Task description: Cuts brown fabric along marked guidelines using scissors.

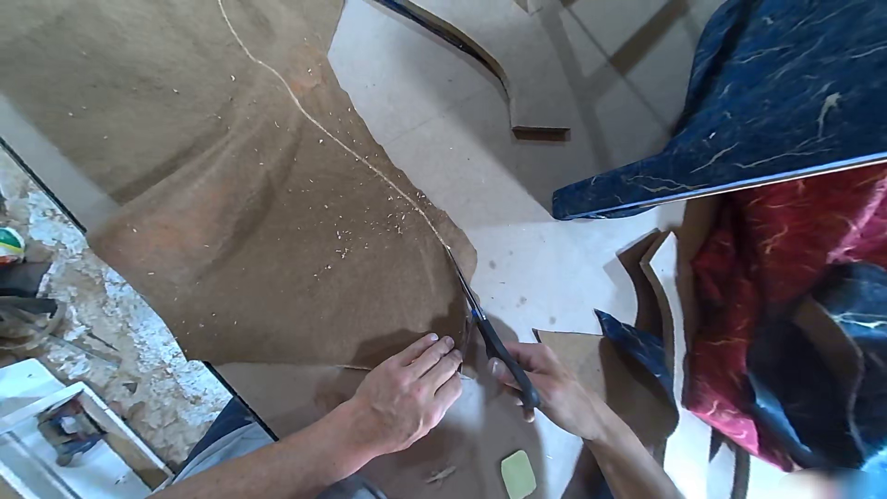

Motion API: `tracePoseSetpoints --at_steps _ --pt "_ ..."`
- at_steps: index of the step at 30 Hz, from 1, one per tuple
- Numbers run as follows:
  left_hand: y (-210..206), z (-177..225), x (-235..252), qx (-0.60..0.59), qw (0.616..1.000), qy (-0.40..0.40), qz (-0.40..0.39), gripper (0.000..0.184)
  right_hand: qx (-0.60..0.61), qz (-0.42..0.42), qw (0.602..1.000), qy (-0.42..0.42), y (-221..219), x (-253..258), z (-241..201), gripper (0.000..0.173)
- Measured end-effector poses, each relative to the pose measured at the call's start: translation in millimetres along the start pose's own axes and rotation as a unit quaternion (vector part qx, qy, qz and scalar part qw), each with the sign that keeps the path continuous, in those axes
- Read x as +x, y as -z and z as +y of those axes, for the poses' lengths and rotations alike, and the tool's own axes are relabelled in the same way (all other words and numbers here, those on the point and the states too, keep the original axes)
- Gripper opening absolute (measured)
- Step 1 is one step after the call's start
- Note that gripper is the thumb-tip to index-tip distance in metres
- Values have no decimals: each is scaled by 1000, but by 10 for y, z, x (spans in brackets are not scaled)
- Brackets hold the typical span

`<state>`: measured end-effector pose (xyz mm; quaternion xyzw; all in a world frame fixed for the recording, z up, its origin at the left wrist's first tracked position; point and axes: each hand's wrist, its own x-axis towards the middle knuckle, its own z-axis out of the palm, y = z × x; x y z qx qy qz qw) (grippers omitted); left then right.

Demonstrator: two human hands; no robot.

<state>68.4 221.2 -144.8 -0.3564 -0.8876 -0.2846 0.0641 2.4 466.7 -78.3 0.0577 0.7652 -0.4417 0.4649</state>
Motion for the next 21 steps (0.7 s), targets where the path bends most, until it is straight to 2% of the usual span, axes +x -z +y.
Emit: tracePoseSetpoints --at_steps 21 --pt "-15 -2 3 2 1000 -6 7 21 -14 -29 999 -3 170 175 -221 47"
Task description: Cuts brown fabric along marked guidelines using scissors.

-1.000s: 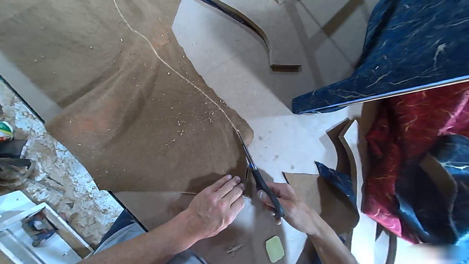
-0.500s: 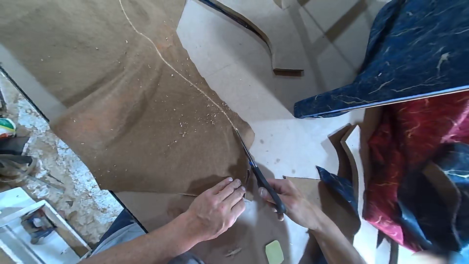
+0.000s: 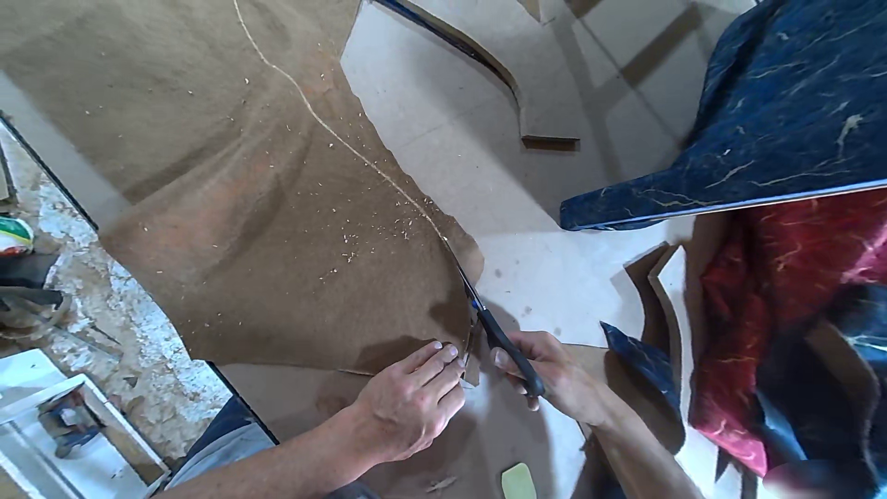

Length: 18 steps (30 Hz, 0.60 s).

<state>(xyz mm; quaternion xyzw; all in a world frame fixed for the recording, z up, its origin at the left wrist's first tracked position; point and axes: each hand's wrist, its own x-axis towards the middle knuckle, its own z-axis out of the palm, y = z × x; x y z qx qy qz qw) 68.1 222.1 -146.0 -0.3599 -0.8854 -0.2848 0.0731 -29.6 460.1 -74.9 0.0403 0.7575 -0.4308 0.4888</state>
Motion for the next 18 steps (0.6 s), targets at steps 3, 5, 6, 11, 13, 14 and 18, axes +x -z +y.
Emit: tracePoseSetpoints --at_steps 3,5,6,11,13,14,18 --pt "-3 2 1 -7 1000 1 3 20 -14 3 1000 2 15 2 16 48" --pt "-2 2 1 -6 1000 2 4 21 -13 3 1000 0 32 -2 22 46" --pt "0 2 1 -4 1000 2 4 21 -10 1 1000 -2 42 -1 17 45" --pt "6 3 1 1 1000 1 3 23 10 -6 1000 0 86 55 -35 43" --pt "8 -1 -1 3 1000 0 3 23 6 -10 1000 2 105 86 -67 43" --pt "8 -1 0 2 1000 -1 3 22 2 -11 1000 5 111 97 -83 43" --pt "9 2 3 -1 1000 -2 -1 22 -26 -13 1000 6 139 131 -142 42"
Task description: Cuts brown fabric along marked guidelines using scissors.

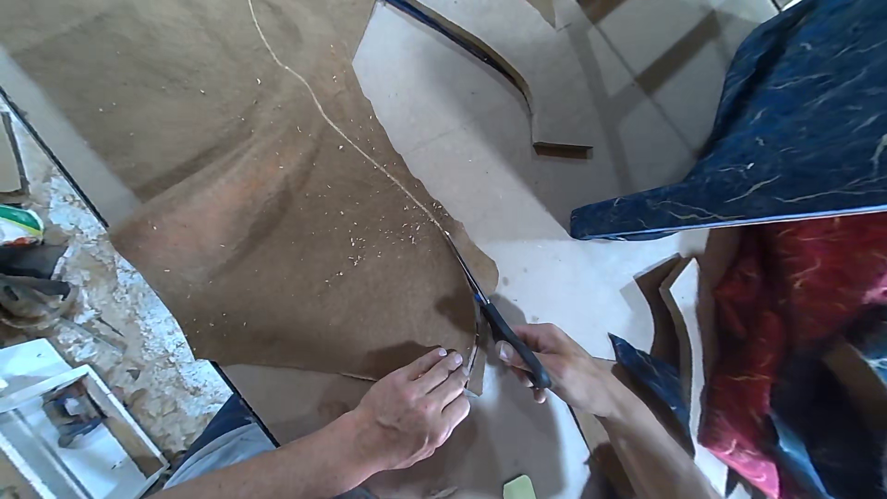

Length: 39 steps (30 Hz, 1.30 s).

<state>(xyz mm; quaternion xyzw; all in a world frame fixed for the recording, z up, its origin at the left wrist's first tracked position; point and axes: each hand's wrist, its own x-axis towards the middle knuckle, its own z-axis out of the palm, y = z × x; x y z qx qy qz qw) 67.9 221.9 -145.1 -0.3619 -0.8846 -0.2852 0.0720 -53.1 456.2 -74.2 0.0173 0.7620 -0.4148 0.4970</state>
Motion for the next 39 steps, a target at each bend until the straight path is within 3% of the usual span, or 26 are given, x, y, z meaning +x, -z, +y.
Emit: tracePoseSetpoints --at_steps 35,39 --pt "-14 -9 0 -4 1000 -1 13 23 -66 -17 998 -11 275 220 -305 38" --pt "154 1 205 -50 998 49 3 20 -63 -37 997 -17 397 236 -339 41"
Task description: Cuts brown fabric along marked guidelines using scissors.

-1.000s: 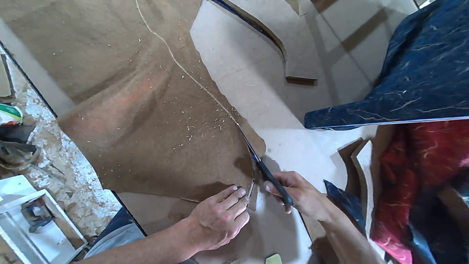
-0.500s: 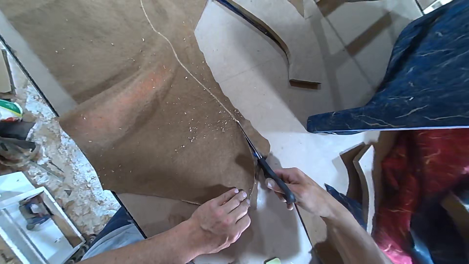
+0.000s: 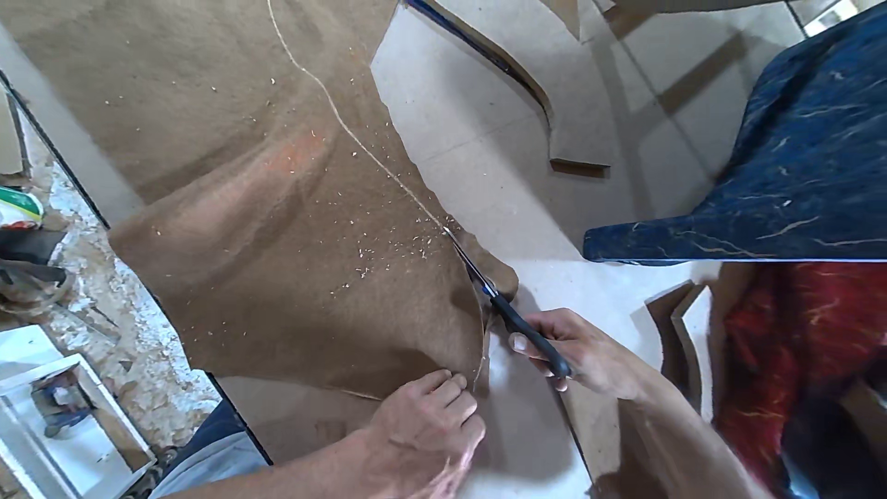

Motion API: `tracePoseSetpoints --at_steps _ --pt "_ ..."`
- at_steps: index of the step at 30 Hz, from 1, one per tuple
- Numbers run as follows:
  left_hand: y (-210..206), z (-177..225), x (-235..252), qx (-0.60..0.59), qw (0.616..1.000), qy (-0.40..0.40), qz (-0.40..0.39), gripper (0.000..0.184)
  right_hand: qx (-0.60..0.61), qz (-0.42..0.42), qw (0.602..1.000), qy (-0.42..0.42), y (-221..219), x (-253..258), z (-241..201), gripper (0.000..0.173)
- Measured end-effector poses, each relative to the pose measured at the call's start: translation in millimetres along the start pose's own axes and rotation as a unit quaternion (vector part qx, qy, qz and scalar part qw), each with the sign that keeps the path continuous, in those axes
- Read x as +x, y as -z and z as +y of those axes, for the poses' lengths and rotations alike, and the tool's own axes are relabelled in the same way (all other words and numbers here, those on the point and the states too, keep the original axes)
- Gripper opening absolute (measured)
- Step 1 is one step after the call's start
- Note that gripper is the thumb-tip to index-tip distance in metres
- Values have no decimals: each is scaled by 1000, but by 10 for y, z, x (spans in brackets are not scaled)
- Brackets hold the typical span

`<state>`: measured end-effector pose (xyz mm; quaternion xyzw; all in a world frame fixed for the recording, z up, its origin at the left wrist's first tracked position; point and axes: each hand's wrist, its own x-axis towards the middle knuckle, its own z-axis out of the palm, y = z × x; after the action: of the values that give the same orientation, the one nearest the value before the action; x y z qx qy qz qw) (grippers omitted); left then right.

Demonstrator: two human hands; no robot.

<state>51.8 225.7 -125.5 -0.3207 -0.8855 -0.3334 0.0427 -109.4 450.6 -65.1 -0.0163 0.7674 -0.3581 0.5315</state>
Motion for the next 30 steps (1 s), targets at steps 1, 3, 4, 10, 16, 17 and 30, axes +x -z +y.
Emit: tracePoseSetpoints --at_steps 1,3,4,10,16,17,30 --pt "77 -16 117 -17 1000 23 8 20 2 -1 1000 2 26 -1 -16 41" --pt "150 -105 297 21 997 69 29 19 -3 -10 1000 5 74 2 -44 43" --pt "128 -173 335 56 994 91 19 24 -11 -15 1000 6 99 13 -65 44" --pt "-8 -312 212 127 981 95 -115 60 -33 -25 999 14 180 121 -134 48" --pt "30 -339 220 117 979 78 -144 62 -37 -34 999 20 205 179 -177 47" --pt "25 -340 218 119 980 77 -141 62 -39 -34 998 18 210 178 -182 47" --pt "20 -345 215 110 982 76 -136 64 -34 -40 998 18 254 259 -277 45"
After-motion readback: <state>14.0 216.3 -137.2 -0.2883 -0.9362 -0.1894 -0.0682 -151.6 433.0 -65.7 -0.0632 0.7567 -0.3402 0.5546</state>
